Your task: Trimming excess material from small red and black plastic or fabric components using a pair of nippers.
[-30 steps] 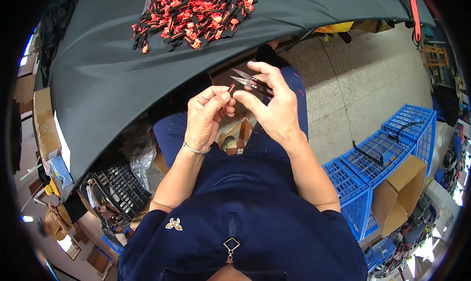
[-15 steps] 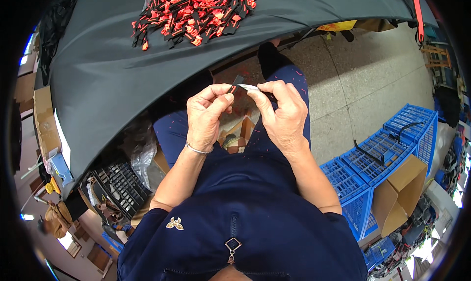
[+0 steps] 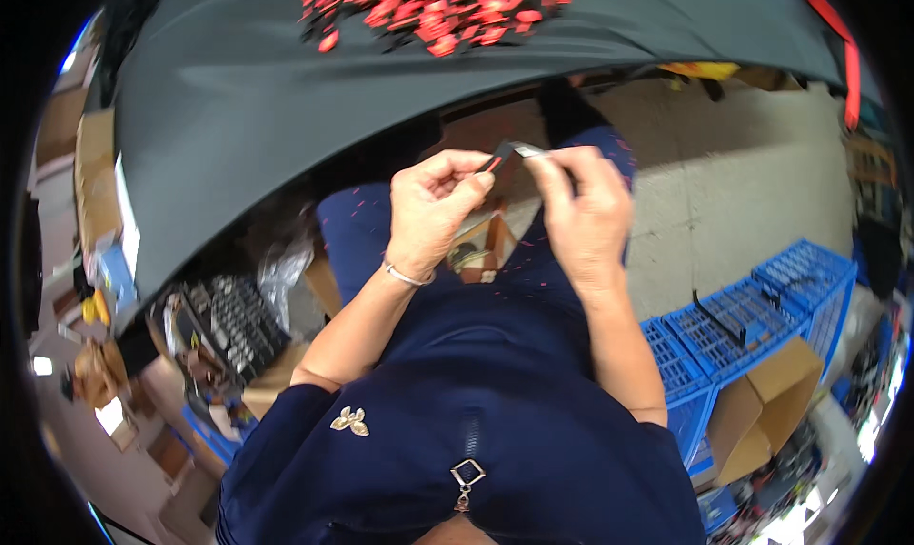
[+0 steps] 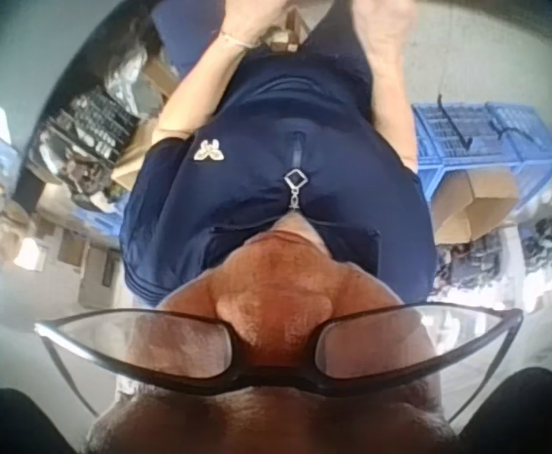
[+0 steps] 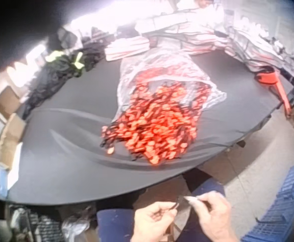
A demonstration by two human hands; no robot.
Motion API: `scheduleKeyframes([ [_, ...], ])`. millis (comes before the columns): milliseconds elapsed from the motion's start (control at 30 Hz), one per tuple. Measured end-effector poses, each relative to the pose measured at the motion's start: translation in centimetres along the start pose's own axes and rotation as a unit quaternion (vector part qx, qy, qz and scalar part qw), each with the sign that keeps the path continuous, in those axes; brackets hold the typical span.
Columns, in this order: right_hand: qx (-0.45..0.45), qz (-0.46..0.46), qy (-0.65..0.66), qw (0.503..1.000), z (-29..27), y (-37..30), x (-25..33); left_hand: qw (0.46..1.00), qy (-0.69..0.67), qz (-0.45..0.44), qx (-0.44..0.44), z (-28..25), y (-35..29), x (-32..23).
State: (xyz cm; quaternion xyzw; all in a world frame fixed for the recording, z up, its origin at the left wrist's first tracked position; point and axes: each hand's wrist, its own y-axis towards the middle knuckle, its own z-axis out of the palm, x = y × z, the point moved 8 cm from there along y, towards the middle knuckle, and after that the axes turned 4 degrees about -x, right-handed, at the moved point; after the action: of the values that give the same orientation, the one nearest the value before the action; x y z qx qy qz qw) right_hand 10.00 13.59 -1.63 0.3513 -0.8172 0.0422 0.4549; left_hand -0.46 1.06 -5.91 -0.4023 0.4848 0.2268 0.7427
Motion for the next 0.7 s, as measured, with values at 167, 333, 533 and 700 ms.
scheduleKeyframes([
  [167,-0.031,0.123,0.114,0.985,-1.0,-0.3,-1.9,0.978,0.088,0.115,-0.153,-10.7,-0.1,-2.2],
  [333,-0.006,0.133,0.098,0.986,-0.6,-0.7,-3.2,0.912,0.074,0.100,-0.390,-28.0,-6.6,0.6],
  [533,0.030,0.120,0.092,0.988,1.1,-0.7,-2.2,0.831,0.049,0.042,-0.552,-38.6,-16.4,10.2],
  [700,0.066,0.157,0.089,0.981,1.5,-0.7,-4.7,0.733,0.279,-0.092,-0.613,-43.2,-19.2,19.0],
])
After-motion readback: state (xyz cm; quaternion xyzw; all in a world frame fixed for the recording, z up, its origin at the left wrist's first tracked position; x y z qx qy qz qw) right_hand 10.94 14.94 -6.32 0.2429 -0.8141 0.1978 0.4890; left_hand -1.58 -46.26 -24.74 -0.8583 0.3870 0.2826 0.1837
